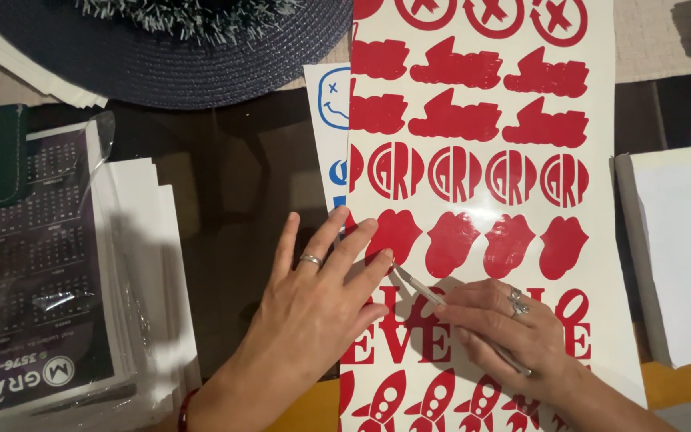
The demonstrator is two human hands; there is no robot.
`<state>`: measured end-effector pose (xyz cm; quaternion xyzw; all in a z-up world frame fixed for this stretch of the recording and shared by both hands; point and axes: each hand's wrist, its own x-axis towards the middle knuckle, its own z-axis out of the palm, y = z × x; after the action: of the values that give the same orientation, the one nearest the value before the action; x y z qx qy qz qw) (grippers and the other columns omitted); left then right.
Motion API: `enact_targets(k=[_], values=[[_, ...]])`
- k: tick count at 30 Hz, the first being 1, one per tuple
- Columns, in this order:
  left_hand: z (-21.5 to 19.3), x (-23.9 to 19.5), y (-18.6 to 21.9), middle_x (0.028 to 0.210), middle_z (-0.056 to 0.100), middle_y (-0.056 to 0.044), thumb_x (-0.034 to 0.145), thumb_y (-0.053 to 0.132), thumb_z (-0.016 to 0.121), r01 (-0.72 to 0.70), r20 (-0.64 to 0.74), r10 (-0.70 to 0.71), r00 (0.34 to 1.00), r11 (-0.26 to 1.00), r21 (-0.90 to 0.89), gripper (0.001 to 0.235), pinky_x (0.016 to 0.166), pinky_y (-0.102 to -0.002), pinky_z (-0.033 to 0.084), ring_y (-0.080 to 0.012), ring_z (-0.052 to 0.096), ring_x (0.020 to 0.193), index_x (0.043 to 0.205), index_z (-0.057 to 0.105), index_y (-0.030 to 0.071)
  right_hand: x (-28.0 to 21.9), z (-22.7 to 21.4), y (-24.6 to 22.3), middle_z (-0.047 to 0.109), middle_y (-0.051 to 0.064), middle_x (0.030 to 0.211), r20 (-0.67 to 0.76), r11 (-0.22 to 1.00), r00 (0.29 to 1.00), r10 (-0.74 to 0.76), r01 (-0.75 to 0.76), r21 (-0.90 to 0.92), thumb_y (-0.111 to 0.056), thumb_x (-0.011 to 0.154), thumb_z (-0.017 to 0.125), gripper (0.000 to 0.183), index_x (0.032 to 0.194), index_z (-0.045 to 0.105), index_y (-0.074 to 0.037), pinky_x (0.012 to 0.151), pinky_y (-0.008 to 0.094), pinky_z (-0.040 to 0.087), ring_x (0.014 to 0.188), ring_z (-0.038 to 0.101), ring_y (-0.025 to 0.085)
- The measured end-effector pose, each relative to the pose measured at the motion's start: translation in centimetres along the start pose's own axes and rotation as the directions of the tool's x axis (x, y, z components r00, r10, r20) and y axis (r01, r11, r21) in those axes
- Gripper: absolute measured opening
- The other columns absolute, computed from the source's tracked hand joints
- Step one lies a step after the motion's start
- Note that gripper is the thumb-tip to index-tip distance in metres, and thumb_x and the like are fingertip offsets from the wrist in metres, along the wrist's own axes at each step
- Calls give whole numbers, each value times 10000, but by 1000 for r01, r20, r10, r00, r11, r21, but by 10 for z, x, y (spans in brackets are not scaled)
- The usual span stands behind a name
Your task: Removing excess vinyl from a sheet of pre-cut stickers using a precision weeding tool.
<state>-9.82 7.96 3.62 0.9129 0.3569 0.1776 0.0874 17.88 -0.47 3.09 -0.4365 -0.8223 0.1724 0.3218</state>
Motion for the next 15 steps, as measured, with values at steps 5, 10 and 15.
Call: enact_targets(k=[5, 10, 15], values=[[1, 10, 3, 1354, 707, -63, 904, 259, 888, 62, -135, -75, 988, 994, -93, 216, 1183, -725, 376, -353, 614, 1364, 1087, 795, 192, 0, -2, 0, 784, 115, 1131, 28, 999, 999, 27, -28, 41, -50, 1011, 609, 254, 1231, 736, -70, 914, 364, 696, 1046, 809, 256], [10, 20, 7, 1213, 762, -16, 898, 168, 906, 95, -249, -107, 963, 994, -58, 123, 1127, -654, 444, -339, 686, 1240, 912, 788, 202, -1, -1, -1, 777, 101, 1143, 16, 999, 1000, 22, -22, 35, -42, 1007, 608, 276, 1253, 726, -89, 877, 340, 687, 1049, 809, 260], [7, 24, 7, 1184, 778, -32, 915, 129, 879, 107, -240, -111, 964, 994, -30, 111, 1056, -619, 474, -336, 703, 1217, 890, 791, 194, -2, -1, 0, 801, 81, 1096, -9, 996, 997, 70, -70, 53, -101, 1009, 590, 245, 1192, 752, -109, 796, 309, 692, 982, 813, 228]])
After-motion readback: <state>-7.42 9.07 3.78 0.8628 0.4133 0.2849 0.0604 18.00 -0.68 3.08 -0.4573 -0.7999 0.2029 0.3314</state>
